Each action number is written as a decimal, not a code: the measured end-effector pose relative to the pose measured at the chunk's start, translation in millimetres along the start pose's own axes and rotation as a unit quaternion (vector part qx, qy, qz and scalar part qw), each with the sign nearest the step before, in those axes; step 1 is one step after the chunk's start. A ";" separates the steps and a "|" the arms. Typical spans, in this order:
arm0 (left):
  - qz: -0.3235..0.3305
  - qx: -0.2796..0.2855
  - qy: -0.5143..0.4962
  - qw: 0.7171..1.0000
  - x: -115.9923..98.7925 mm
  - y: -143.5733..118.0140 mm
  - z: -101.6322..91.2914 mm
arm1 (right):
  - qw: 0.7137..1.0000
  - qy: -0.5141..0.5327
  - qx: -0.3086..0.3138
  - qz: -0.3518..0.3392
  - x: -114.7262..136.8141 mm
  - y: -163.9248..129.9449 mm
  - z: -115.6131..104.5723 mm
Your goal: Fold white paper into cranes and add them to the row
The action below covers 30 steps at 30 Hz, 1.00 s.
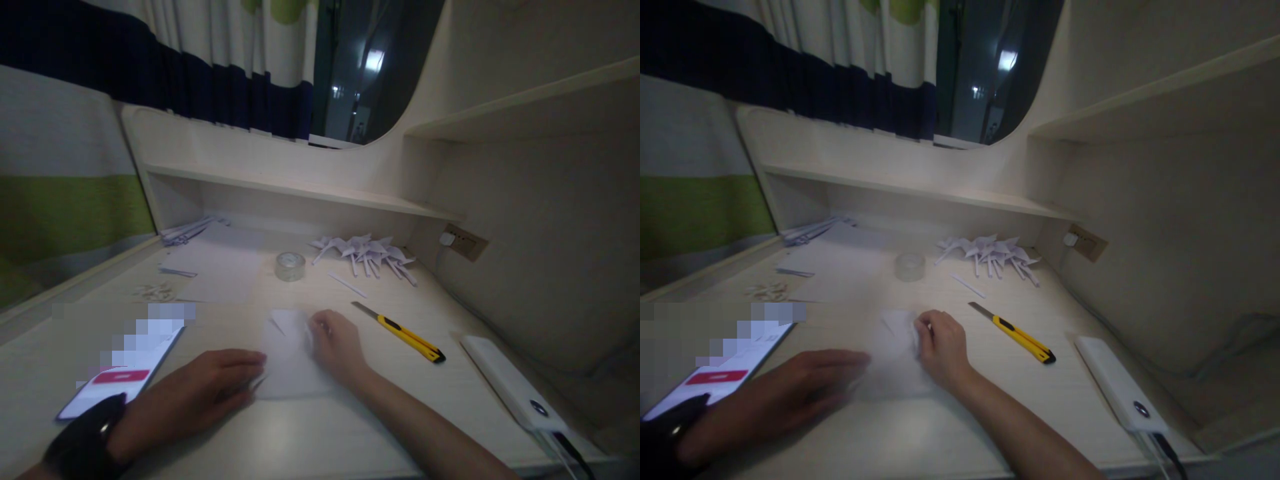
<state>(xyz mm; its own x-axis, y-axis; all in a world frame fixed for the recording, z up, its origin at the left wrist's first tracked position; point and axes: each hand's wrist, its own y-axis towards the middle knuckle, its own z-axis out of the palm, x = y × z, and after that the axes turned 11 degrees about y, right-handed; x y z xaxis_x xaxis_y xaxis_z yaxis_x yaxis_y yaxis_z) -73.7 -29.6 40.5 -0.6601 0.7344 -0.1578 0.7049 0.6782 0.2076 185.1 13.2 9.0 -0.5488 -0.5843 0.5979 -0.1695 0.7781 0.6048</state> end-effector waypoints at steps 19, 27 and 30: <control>-0.154 -0.044 -0.174 0.972 17.0 37.5 5.5 | 0.999 0.005 0.002 -0.034 -1.6 -0.8 0.6; -0.168 -0.010 -0.263 0.950 26.6 87.5 14.8 | 0.998 0.004 0.010 -0.069 0.6 -0.1 -0.9; -0.152 0.025 -0.286 0.946 26.7 93.3 19.0 | 0.996 0.018 0.016 -0.086 0.1 1.7 -2.7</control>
<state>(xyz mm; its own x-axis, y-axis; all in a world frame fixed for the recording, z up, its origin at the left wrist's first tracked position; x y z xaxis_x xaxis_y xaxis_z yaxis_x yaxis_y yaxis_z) -20.6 53.8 37.3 -0.5954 0.3896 -0.7027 0.5259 0.8501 0.0257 186.9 13.9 11.4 -0.4792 -0.7171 0.5061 -0.2845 0.6724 0.6833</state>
